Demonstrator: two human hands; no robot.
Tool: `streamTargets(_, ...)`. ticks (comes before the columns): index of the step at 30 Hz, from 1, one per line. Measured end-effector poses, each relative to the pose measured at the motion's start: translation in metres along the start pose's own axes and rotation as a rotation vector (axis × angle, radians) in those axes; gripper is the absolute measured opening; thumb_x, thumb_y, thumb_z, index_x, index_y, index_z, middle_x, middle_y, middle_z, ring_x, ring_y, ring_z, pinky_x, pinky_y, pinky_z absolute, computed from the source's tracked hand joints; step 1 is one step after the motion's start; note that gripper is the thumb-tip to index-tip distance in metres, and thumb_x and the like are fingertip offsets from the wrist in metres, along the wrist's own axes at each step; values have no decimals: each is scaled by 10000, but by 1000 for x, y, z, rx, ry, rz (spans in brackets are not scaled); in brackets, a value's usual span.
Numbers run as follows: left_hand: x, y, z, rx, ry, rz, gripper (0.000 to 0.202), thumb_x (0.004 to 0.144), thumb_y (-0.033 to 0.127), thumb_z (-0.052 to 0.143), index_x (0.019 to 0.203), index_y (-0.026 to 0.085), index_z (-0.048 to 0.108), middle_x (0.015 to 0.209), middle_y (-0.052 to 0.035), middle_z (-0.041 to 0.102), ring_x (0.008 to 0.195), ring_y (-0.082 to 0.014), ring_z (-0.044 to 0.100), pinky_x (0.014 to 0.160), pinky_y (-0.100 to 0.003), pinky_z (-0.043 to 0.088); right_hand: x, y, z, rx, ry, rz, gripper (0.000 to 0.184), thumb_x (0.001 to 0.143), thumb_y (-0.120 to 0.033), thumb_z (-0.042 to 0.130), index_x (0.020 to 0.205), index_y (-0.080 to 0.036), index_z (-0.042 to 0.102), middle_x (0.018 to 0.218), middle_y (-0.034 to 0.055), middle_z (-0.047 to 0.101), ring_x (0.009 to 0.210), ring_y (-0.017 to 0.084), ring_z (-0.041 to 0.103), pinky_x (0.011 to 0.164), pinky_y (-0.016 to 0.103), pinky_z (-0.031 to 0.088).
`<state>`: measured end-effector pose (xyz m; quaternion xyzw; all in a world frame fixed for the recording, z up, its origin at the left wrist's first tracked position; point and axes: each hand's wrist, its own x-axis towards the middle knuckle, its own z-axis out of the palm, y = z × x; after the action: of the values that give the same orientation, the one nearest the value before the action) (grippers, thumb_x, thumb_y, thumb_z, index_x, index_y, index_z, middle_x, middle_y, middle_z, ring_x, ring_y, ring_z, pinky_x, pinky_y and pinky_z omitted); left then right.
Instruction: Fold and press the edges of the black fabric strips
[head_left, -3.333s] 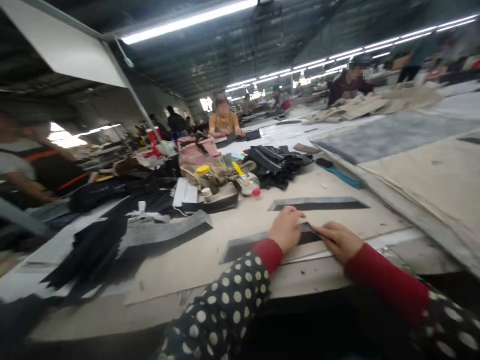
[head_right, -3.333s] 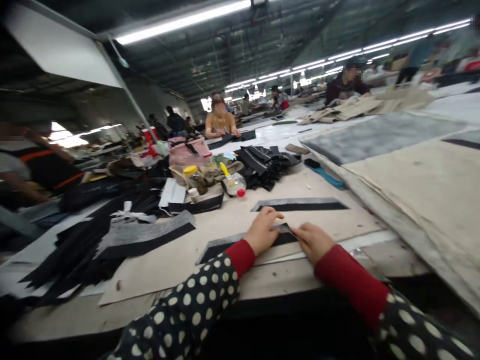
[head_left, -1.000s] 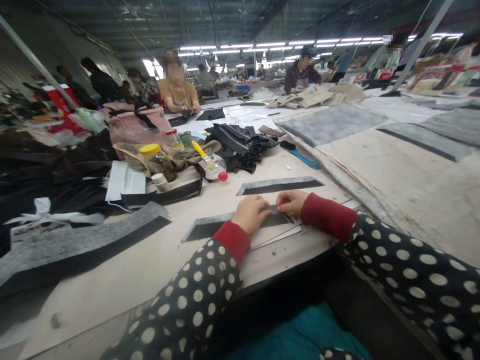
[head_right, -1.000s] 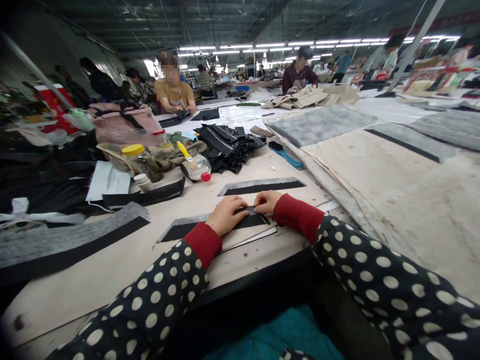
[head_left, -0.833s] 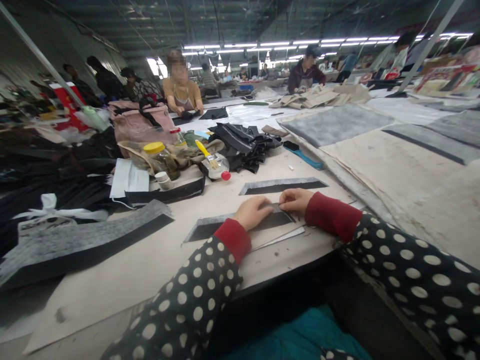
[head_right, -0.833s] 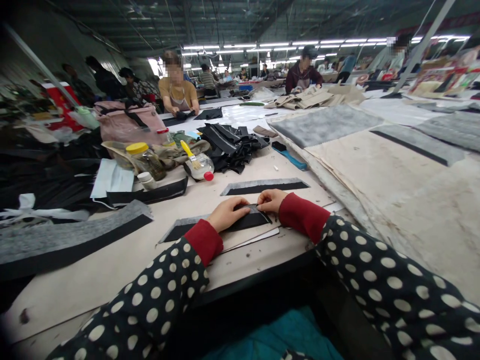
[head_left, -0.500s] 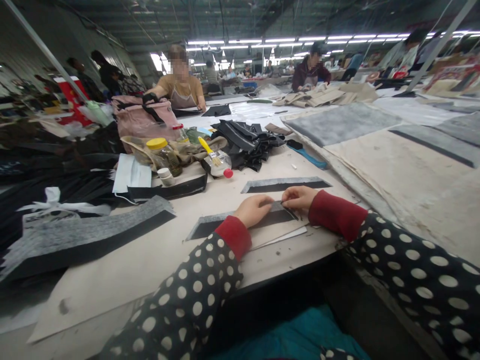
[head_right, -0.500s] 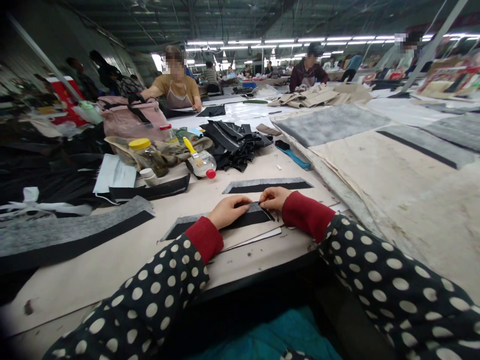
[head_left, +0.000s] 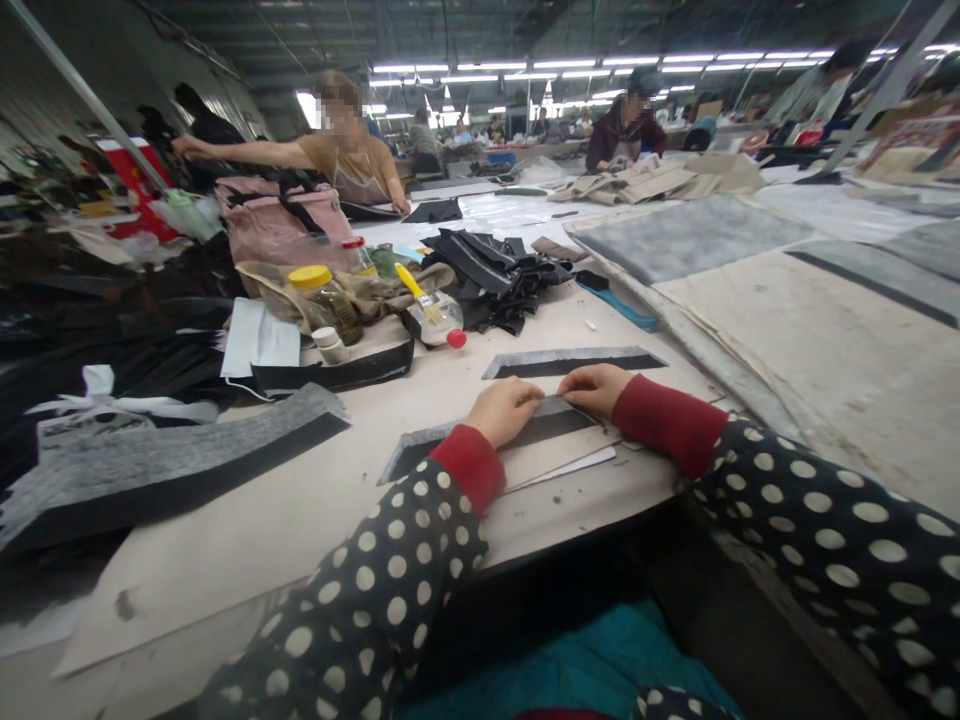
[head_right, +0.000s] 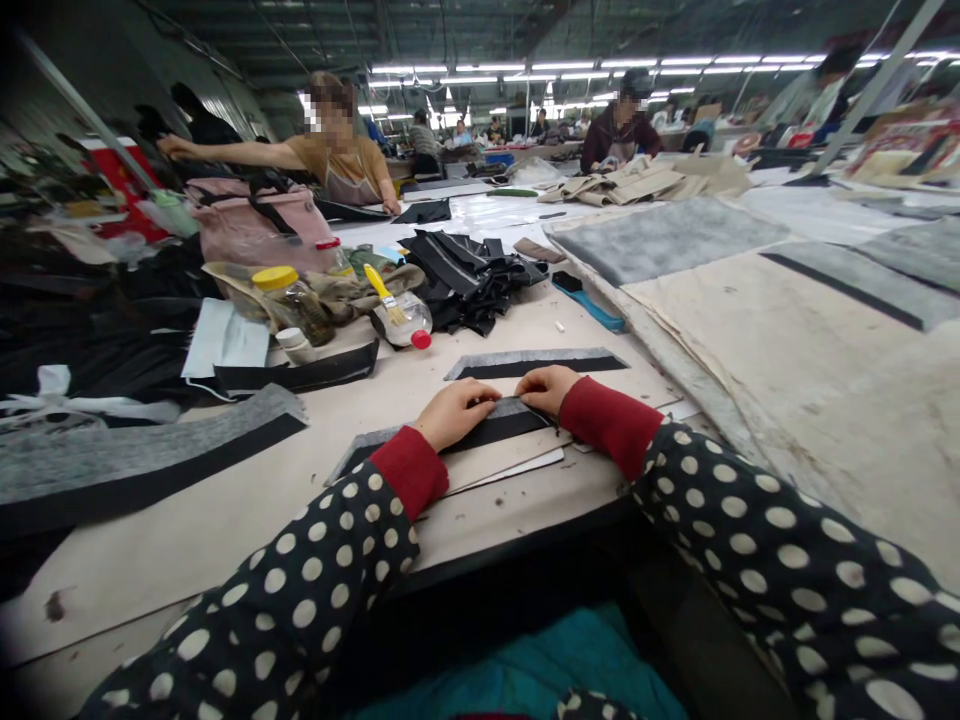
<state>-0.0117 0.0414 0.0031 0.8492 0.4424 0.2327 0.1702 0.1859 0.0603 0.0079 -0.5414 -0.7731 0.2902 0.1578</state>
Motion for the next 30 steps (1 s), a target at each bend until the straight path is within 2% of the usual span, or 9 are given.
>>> streamTargets(5,-1,3,4,38,21,-20,208,743,195,474,865,220,641,818,-12,579,792,-143,527,735,-261,425,1,-6,-4,-118,-21,-37,197,680,-186,531,834,-162,651,700,-9,620,617,97,526,616,208,428)
streamTargets(11,-2,4,5,51,32,-16,217,734,177,469,863,222,637,834,-12,578,807,-146,522,745,-265,421,7,2,-6,-226,-55,-202,230,676,-159,529,868,-156,656,762,15,597,670,106,523,658,217,425)
streamTargets(22,-2,5,5,31,34,0,247,726,143,455,856,234,644,846,-8,580,828,-143,522,773,-269,420,-2,3,-5,-250,12,-395,211,700,-130,484,840,-158,639,795,34,555,718,114,512,681,228,416)
streamTargets(30,-2,8,4,164,-8,42,239,741,127,444,834,226,641,885,-23,580,842,-161,507,786,-292,411,-5,2,-2,-397,20,-516,212,755,-118,429,827,-146,626,832,63,542,755,130,514,709,240,410)
